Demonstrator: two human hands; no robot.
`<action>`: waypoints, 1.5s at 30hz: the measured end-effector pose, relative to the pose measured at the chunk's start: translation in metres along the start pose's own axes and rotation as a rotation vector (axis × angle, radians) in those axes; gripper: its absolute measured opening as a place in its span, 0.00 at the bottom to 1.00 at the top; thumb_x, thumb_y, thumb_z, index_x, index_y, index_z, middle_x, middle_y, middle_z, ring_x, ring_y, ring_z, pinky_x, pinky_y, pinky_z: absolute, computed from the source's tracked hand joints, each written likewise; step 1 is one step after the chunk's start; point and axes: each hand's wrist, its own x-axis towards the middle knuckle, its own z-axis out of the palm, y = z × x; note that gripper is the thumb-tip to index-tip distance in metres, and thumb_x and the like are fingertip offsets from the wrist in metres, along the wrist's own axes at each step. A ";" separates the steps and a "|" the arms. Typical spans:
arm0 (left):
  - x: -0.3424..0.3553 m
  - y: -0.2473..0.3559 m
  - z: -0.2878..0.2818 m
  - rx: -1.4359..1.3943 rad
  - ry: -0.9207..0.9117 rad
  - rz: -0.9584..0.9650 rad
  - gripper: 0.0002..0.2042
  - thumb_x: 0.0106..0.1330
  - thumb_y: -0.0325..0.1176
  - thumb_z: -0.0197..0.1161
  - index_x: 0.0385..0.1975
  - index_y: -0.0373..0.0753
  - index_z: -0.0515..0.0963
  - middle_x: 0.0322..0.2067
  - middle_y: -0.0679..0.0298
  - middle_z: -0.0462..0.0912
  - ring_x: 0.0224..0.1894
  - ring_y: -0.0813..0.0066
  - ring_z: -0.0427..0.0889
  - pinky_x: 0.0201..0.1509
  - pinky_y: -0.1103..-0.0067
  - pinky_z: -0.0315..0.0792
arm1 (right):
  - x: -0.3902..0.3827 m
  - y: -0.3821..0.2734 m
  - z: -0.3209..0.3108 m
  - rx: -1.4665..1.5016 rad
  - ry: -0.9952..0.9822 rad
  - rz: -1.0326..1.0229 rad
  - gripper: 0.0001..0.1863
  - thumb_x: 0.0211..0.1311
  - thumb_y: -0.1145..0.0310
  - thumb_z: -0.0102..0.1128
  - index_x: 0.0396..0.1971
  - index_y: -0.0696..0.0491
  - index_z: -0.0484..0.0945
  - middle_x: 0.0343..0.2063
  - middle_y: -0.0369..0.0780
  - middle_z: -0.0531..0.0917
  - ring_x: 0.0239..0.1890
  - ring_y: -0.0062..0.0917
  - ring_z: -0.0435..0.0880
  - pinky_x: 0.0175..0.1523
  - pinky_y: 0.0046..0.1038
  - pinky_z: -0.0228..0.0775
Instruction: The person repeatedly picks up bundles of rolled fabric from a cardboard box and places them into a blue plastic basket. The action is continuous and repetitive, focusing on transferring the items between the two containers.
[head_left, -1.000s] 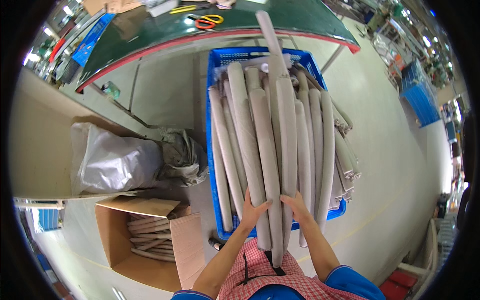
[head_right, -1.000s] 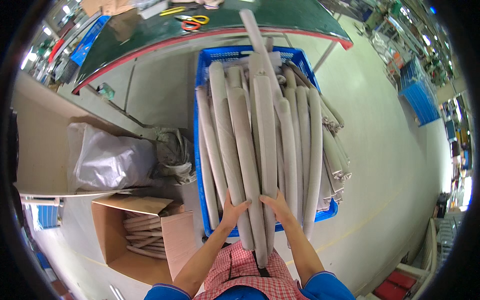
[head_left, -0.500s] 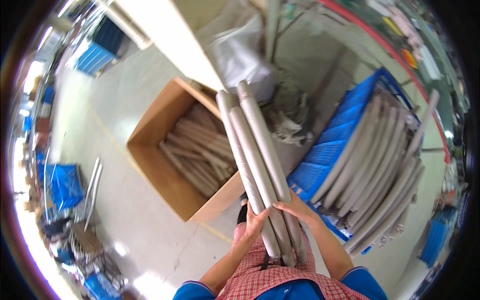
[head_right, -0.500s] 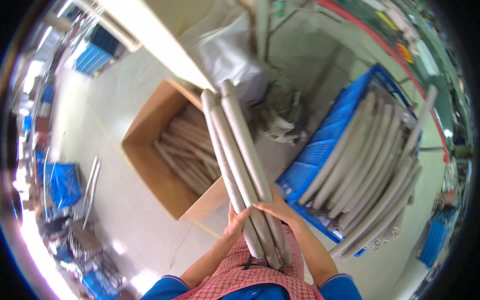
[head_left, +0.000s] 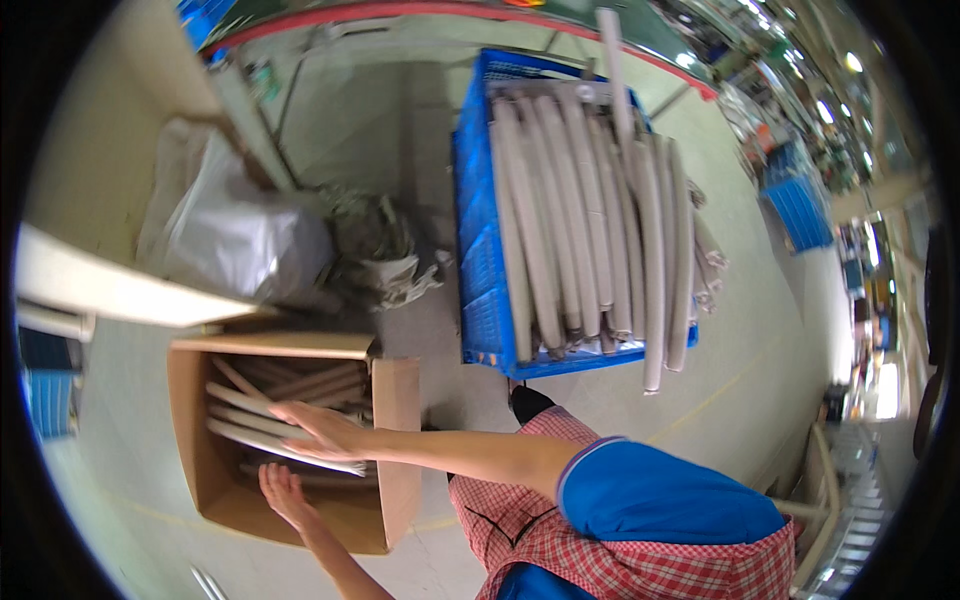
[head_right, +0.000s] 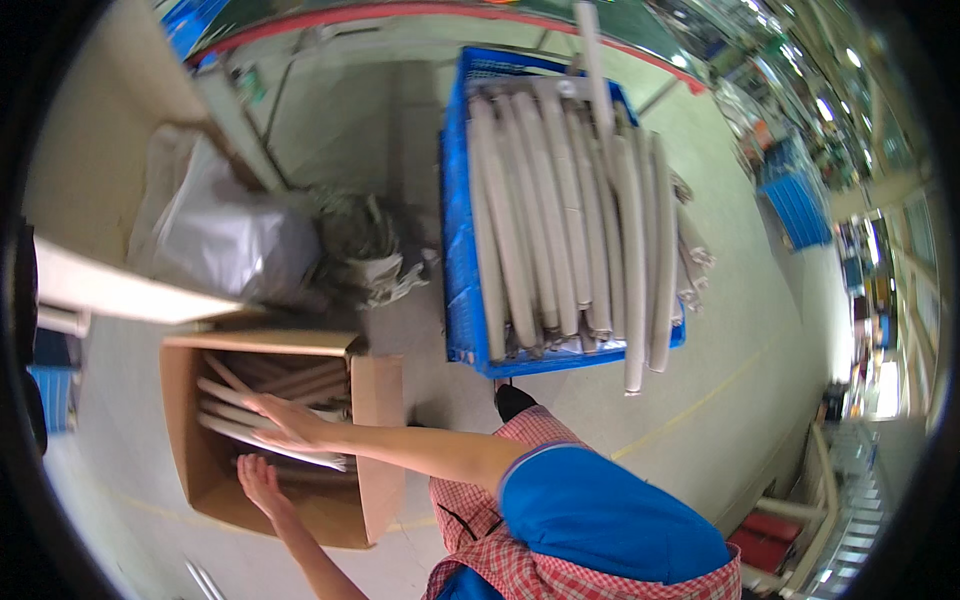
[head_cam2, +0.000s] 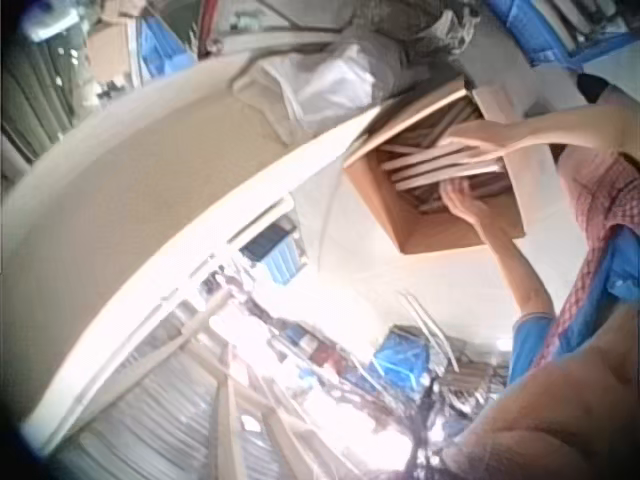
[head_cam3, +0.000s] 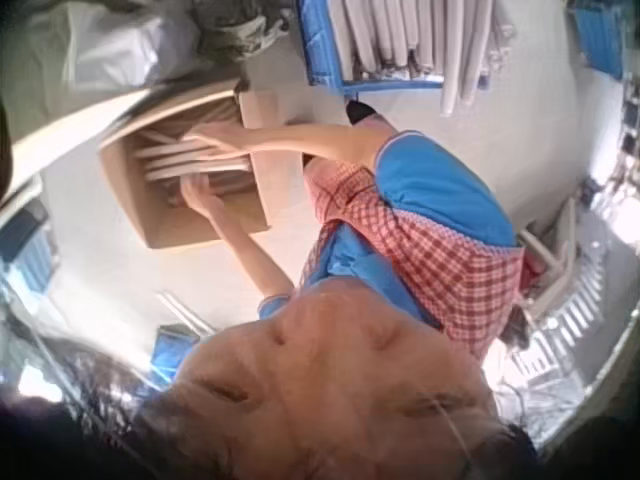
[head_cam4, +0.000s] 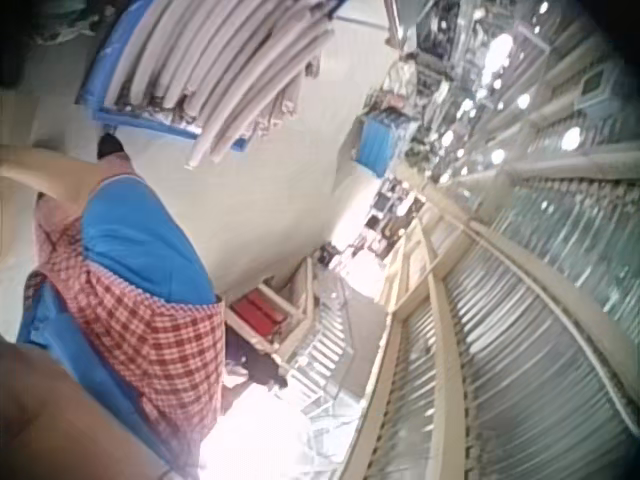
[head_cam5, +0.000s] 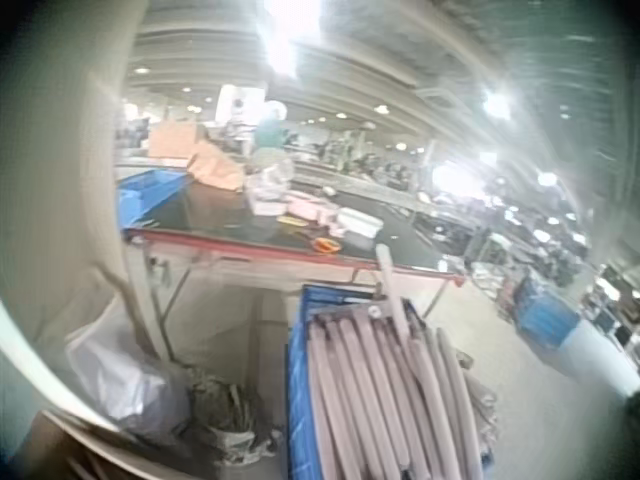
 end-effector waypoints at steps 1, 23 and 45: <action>-0.021 0.030 0.063 0.018 -0.091 -0.017 0.22 0.66 0.43 0.57 0.56 0.40 0.69 0.47 0.65 0.77 0.47 0.73 0.75 0.48 0.77 0.70 | -0.009 -0.021 -0.046 -0.186 0.034 -0.006 0.30 0.60 0.67 0.61 0.61 0.54 0.60 0.55 0.48 0.71 0.60 0.40 0.68 0.61 0.36 0.63; -0.423 -0.149 0.654 0.385 -1.403 -0.297 0.34 0.56 0.38 0.67 0.59 0.27 0.60 0.51 0.54 0.73 0.52 0.70 0.73 0.56 0.76 0.67 | -0.448 -0.072 -0.552 -0.539 1.118 0.928 0.44 0.48 0.53 0.65 0.62 0.58 0.59 0.55 0.54 0.71 0.59 0.47 0.67 0.62 0.41 0.60; -0.331 -0.052 0.815 -0.043 -1.291 -0.446 0.21 0.60 0.45 0.60 0.48 0.38 0.72 0.43 0.60 0.78 0.45 0.67 0.78 0.49 0.67 0.74 | -0.310 -0.108 -0.730 0.092 0.906 0.494 0.49 0.47 0.55 0.66 0.65 0.62 0.53 0.57 0.48 0.69 0.59 0.31 0.68 0.63 0.28 0.58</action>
